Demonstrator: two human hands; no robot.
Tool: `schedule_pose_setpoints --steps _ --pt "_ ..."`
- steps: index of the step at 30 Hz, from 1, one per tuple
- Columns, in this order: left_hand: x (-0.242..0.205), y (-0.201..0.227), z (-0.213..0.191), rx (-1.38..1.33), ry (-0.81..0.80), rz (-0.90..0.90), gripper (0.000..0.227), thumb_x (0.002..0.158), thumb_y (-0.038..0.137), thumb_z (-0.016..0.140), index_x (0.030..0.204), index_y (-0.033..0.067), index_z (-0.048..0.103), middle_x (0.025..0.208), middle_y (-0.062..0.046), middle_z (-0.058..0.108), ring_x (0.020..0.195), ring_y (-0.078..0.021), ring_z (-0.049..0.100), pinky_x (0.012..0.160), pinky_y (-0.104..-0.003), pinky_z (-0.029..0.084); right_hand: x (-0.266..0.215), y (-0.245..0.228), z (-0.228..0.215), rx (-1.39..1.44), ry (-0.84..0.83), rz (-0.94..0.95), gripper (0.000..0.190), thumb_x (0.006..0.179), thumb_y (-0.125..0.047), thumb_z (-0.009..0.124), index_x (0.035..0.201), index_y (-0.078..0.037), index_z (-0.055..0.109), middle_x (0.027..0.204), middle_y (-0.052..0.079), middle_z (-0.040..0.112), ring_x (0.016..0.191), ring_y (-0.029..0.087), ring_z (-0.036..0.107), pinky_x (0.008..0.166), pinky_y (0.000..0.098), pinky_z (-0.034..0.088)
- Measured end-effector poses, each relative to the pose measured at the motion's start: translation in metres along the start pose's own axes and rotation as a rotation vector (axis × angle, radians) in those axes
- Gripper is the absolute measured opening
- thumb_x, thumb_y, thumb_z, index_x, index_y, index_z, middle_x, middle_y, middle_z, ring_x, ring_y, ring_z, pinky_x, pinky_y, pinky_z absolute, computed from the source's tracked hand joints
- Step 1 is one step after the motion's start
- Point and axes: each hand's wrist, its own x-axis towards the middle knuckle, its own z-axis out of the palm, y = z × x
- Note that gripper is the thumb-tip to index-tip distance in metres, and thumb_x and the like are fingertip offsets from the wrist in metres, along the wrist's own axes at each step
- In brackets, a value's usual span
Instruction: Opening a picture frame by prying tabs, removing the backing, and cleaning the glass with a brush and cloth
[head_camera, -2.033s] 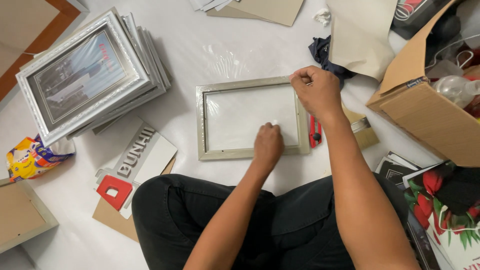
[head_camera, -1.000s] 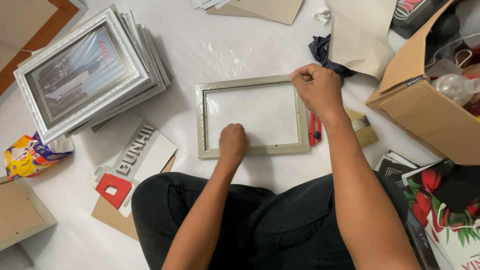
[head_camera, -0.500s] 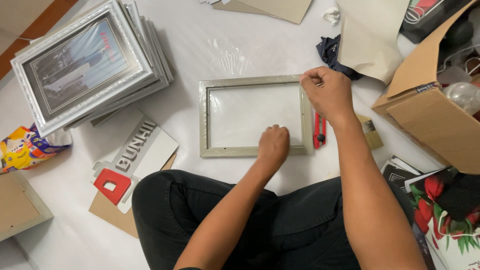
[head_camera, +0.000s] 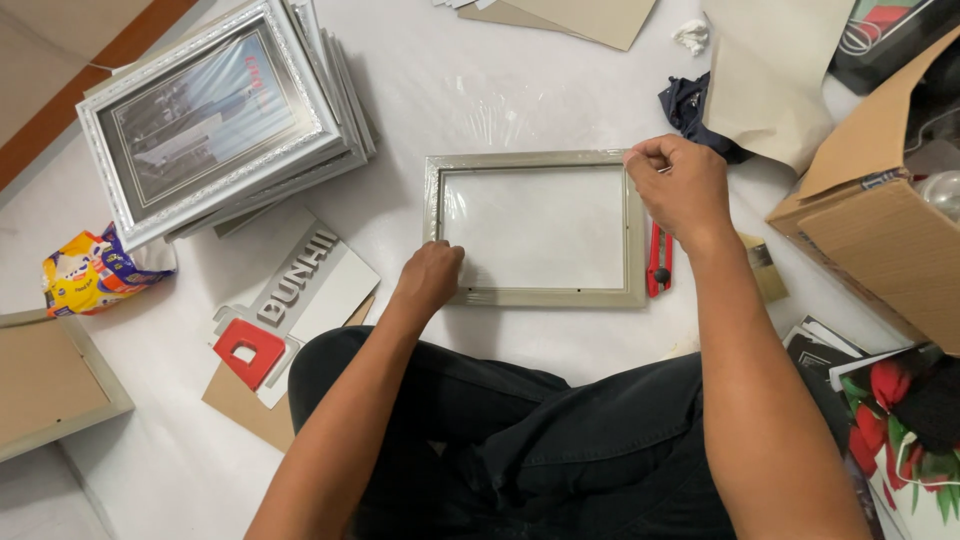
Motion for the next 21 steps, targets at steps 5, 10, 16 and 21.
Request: schedule_pose_setpoints --steps 5,10,16,21 --pt "0.025 -0.009 -0.009 0.229 0.009 0.167 0.017 0.094 0.003 0.065 0.104 0.0103 0.077 0.096 -0.011 0.074 0.091 -0.0239 0.074 0.079 -0.033 0.061 -0.001 -0.005 0.000 0.011 0.005 -0.014 0.021 0.091 -0.028 0.068 0.104 -0.013 0.076 0.079 -0.001 0.072 0.073 0.015 0.071 0.066 0.0285 0.052" --pt "0.057 -0.008 -0.046 0.432 0.100 0.163 0.014 0.099 0.015 0.067 0.107 0.0186 0.078 0.106 -0.004 0.073 0.100 -0.0168 0.070 0.089 -0.031 0.056 0.002 -0.002 0.001 0.035 -0.001 -0.019 0.021 0.090 -0.027 0.069 0.103 -0.013 0.077 0.082 0.000 0.073 0.074 0.014 0.072 0.064 0.0282 0.052" --pt "0.110 -0.032 -0.031 0.487 0.149 0.086 0.013 0.098 0.017 0.068 0.105 0.0187 0.079 0.105 -0.001 0.073 0.100 -0.0143 0.068 0.090 -0.029 0.054 0.005 -0.005 0.003 0.058 -0.019 -0.017 0.022 0.091 -0.026 0.069 0.104 -0.010 0.077 0.084 0.005 0.075 0.075 0.018 0.074 0.063 0.0301 0.054" --pt "0.101 -0.025 -0.027 0.464 0.150 0.087 0.013 0.100 0.018 0.066 0.107 0.0167 0.077 0.104 -0.002 0.073 0.100 -0.0152 0.069 0.089 -0.029 0.054 0.005 -0.008 0.002 0.046 -0.037 -0.018 0.023 0.091 -0.026 0.069 0.105 -0.009 0.077 0.086 0.006 0.075 0.075 0.020 0.074 0.064 0.0313 0.054"
